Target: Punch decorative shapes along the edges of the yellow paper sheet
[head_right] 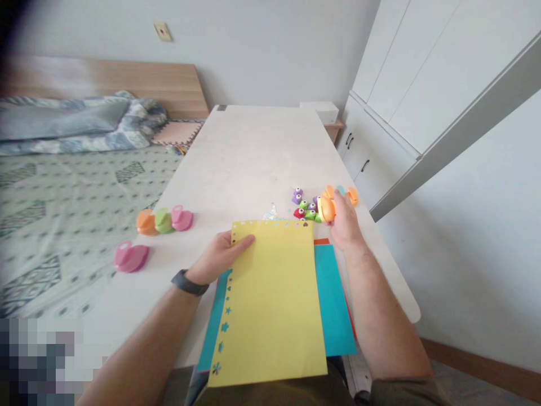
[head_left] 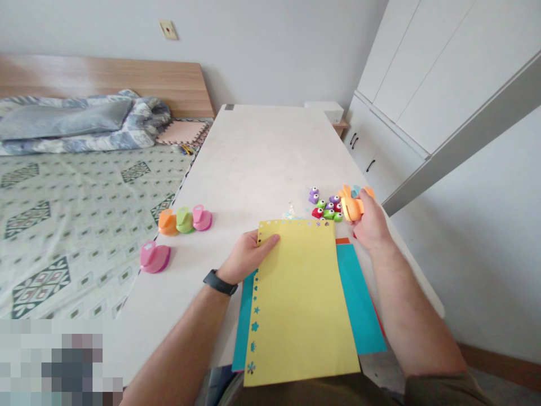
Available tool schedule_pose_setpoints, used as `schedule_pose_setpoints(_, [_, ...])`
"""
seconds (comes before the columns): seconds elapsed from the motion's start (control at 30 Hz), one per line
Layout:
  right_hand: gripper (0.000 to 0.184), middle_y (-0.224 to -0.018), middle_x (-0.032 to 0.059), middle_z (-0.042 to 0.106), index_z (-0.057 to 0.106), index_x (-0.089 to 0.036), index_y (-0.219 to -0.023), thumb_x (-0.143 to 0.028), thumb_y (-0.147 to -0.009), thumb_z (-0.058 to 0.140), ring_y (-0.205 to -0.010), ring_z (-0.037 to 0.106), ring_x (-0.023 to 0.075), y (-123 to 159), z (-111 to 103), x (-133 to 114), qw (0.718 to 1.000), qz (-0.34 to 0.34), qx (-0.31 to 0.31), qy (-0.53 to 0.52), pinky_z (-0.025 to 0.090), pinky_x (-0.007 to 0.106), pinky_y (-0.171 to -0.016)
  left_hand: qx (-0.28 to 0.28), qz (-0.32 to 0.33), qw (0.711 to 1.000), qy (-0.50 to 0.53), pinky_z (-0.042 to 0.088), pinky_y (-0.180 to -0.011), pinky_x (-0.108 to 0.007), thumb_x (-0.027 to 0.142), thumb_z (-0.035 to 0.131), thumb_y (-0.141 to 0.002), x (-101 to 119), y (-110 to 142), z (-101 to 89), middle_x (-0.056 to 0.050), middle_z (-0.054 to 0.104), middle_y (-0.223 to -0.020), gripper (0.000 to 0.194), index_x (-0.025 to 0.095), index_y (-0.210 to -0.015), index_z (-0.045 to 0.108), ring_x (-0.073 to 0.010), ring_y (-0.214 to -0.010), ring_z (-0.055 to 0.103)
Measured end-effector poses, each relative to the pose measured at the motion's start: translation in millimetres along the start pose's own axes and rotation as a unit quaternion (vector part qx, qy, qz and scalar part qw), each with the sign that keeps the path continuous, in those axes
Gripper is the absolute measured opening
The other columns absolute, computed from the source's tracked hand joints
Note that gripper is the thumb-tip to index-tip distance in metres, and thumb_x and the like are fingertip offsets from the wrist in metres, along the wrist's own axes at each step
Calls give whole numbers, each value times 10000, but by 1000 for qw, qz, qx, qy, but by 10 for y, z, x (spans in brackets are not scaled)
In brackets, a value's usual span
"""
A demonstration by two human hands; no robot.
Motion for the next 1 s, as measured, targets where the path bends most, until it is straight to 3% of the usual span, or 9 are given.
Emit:
schedule_pose_setpoints(0.1, [367,-751,-22,607,596,-240,-836,-558,-801,775,-576,538,130,27,38,0,999,15,-16,-33,336,228,-398,-5,6,1000,9,659,-775,-402,534,765,-877,25,6,13,-138,793,-1169,547,154,-1264,705,-312,-934,792])
schedule_pose_setpoints(0.2, [311,-842,4,660,676,-233,-886,-503,-797,800,-691,620,157,41,85,-14,998,2,-48,-44,450,247,-459,4,9,1000,16,661,-772,-411,529,771,-874,31,15,-5,-148,791,-1169,551,146,-1265,706,-323,-939,792])
schedule_pose_setpoints(0.33, [306,-921,44,707,730,-219,-904,-507,-814,781,-792,666,200,23,44,51,999,10,-17,-27,535,283,-506,13,12,999,32,663,-773,-412,520,765,-884,22,25,-42,-151,791,-1165,540,148,-1271,706,-323,-931,794])
schedule_pose_setpoints(0.73, [410,-1028,84,740,737,-216,-939,-614,-845,720,-867,694,229,-16,5,144,1000,5,8,29,576,305,-553,53,15,997,62,664,-728,-402,561,800,-832,99,48,-82,-160,805,-1097,583,124,-1211,732,-327,-871,800])
schedule_pose_setpoints(1.0, [458,-968,85,740,751,-204,-959,-648,-860,698,-807,675,224,-27,7,187,999,15,4,46,558,312,-534,48,1,996,73,662,-728,-390,545,796,-845,62,22,-97,-154,806,-1100,562,138,-1227,732,-322,-864,802])
Point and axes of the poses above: each hand's wrist, its own y-axis away from the middle knuckle, its own z-axis out of the palm, x = y × z, the point moved 7 cm from there along -y, towards the middle knuckle
